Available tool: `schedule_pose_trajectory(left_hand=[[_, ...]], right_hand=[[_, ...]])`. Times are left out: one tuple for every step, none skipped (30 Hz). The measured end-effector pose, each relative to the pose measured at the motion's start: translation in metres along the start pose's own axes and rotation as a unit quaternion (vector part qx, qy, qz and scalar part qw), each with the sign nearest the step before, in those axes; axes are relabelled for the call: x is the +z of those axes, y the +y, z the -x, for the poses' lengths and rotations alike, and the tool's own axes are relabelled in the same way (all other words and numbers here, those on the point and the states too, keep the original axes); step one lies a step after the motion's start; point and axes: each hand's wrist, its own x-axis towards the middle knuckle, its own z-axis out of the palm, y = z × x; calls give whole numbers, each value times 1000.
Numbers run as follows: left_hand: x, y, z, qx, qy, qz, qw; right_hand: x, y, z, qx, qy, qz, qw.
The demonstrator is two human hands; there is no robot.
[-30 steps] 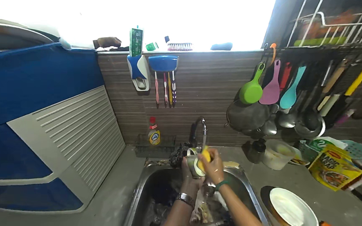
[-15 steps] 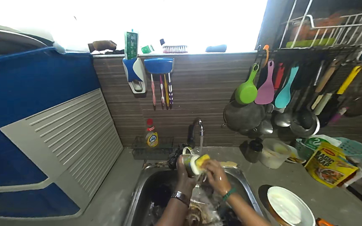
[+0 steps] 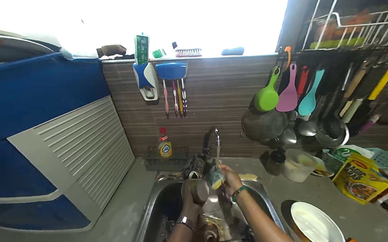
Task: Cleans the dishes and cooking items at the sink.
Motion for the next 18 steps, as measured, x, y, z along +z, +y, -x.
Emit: schedule_pose_trajectory(left_hand=[[-6,-2,-1,-3,11,-9,1000],[-13,-4,-2,-6,16,-19,1000],[-17,-7,-4,-10,22,-22,999],[-19,-9,-5,-16,28,-20,999],[-19,-12,-5,-23,27,-15,999],[-19,-14,-3,-32,21,-14,999],[-16,-15,-1,-40,15,-17,999],[-13,-17,0,-49,5,-24,999],[-9,-20,-3,-55,-8,-35,998],[-4,-24,-5,-58,-22,-49,997],[3,-28,-9,-55,-36,-70,995],[10,-31,-11,-47,-54,-98,993],[17,-34,-12,-37,-76,-133,988],[24,-36,-12,-21,-104,-173,979],[32,-39,-16,7,-132,-210,969],[41,-44,-21,38,-152,-234,960],[47,-47,-26,61,-161,-256,951],[51,-48,-28,90,-163,-287,940]], right_hand=[[5,-1,1,43,15,-99,994],[9,-3,2,76,21,-168,983],[11,-6,5,92,12,-187,978],[11,-6,6,95,-8,-154,984],[9,-5,5,77,-25,-63,995],[7,-5,5,42,-51,68,996],[6,-7,6,-2,-73,212,975],[6,-13,9,-44,-100,340,934],[8,-20,15,-85,-131,440,884],[9,-28,23,-118,-160,516,833],[11,-35,31,-141,-178,568,791],[10,-43,40,-152,-186,596,766],[5,-52,49,-153,-183,612,754],[-5,-60,57,-155,-168,621,750],[-21,-68,65,-160,-142,631,746],[-41,-74,71,-171,-107,640,741],[-66,-79,77,-176,-69,653,734],[-92,-82,82,-174,-31,667,724]])
